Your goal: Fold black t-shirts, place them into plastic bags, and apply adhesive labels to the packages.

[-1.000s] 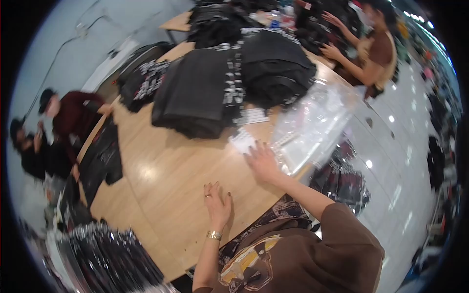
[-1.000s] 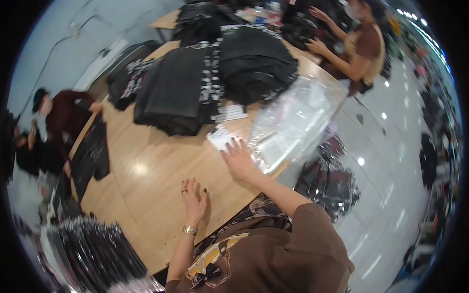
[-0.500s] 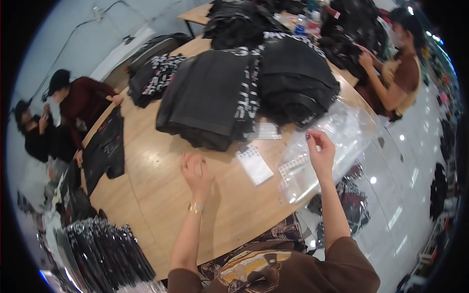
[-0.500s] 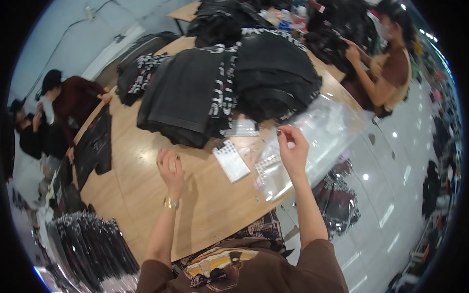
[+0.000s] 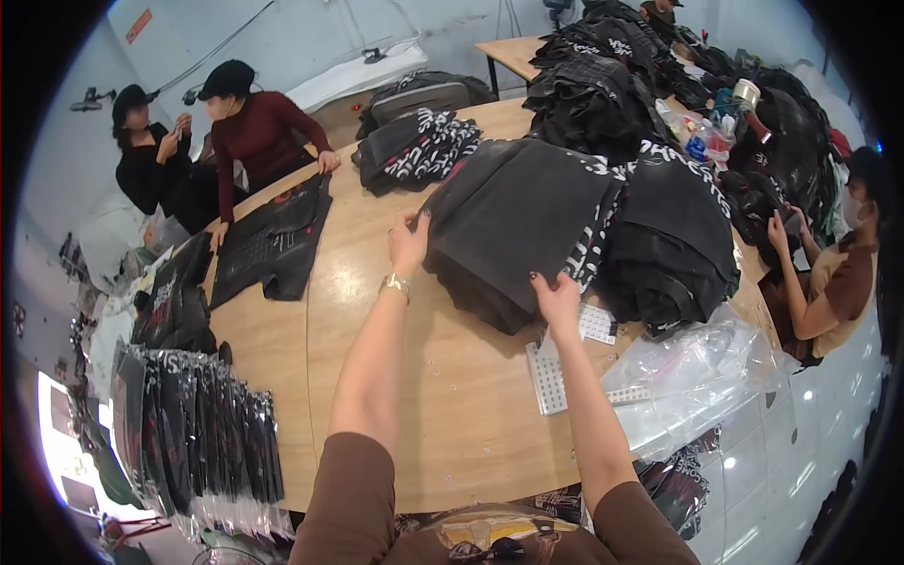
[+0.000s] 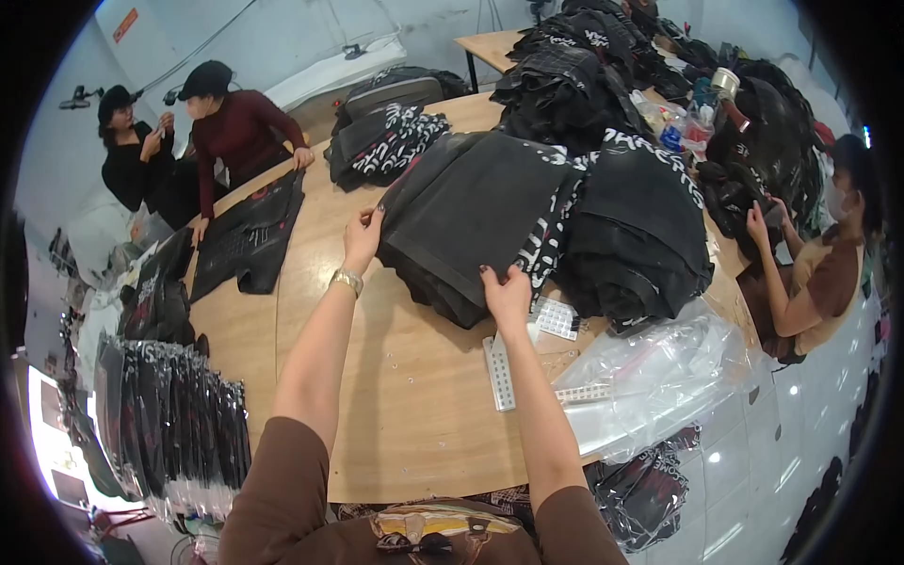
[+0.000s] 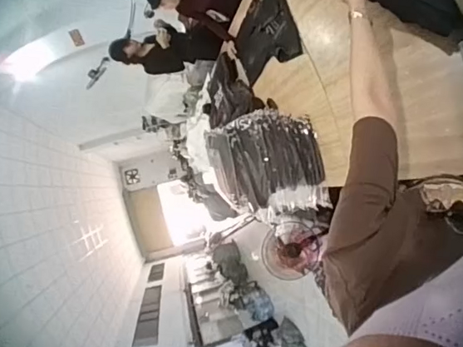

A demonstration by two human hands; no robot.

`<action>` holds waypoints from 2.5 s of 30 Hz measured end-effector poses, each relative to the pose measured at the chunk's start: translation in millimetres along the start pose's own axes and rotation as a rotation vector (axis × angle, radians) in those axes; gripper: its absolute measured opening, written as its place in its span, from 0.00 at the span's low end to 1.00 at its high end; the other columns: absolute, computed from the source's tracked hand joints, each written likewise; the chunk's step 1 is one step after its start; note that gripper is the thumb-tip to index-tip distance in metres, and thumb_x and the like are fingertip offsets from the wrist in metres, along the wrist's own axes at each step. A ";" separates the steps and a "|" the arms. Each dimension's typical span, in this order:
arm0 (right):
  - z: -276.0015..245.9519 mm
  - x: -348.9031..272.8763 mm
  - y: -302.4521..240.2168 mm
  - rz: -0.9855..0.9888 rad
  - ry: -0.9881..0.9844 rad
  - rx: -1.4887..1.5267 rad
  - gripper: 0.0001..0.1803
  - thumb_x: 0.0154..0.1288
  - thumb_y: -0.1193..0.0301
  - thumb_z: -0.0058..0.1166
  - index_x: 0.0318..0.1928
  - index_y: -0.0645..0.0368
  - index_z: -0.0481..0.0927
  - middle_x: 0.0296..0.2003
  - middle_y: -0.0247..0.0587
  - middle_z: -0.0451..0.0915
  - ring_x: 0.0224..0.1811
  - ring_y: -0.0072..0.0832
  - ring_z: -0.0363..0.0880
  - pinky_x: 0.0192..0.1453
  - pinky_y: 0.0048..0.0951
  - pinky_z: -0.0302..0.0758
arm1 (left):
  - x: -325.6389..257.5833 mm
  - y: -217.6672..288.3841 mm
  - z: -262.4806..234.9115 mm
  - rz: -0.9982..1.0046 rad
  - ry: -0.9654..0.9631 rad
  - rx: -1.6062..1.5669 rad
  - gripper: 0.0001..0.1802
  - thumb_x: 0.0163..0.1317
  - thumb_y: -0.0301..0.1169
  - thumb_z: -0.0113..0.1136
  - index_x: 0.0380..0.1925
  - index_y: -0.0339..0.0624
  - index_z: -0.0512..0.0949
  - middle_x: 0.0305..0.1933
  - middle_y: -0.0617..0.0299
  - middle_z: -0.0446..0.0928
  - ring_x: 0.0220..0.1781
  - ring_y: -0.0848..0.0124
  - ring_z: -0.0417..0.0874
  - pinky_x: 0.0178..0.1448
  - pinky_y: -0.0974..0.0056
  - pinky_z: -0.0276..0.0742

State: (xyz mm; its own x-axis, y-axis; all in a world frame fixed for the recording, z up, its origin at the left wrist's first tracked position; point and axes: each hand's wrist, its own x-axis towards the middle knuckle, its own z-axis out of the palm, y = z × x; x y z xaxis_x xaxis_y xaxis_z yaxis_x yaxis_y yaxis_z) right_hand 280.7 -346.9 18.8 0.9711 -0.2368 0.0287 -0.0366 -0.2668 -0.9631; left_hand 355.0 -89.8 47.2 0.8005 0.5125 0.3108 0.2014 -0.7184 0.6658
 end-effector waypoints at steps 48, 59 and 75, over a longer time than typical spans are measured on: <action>1.9 -183.7 73.3 0.246 -0.747 0.023 0.14 0.55 0.78 0.57 0.43 0.67 0.74 0.36 0.39 0.79 0.38 0.21 0.76 0.44 0.23 0.73 | -311.9 -183.8 -230.7 -0.775 -0.658 -0.035 0.12 0.58 0.36 0.57 0.28 0.37 0.74 0.23 0.58 0.75 0.28 0.70 0.78 0.31 0.63 0.70; 19.8 -187.4 60.5 -0.028 -0.497 -0.350 0.14 0.58 0.66 0.56 0.32 0.64 0.68 0.19 0.41 0.72 0.21 0.26 0.68 0.27 0.28 0.66 | -299.8 -147.0 -194.8 -0.624 -0.332 0.088 0.19 0.58 0.47 0.53 0.27 0.42 0.78 0.29 0.52 0.80 0.35 0.55 0.80 0.38 0.56 0.73; 16.2 -188.4 59.4 -0.132 -0.506 -0.630 0.20 0.52 0.59 0.58 0.20 0.65 0.72 0.16 0.47 0.73 0.20 0.39 0.73 0.27 0.35 0.68 | -318.1 -160.4 -215.6 -0.459 -0.241 0.191 0.29 0.56 0.35 0.59 0.54 0.37 0.59 0.46 0.41 0.73 0.45 0.47 0.76 0.46 0.52 0.73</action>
State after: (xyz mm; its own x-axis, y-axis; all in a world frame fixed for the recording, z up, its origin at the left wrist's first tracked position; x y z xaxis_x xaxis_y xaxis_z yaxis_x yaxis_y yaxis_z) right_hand 99.4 -302.9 -48.2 0.9600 0.2436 -0.1379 0.1066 -0.7735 -0.6248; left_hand -53.7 -36.2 -12.3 0.7084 0.6871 -0.1616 0.6410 -0.5303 0.5548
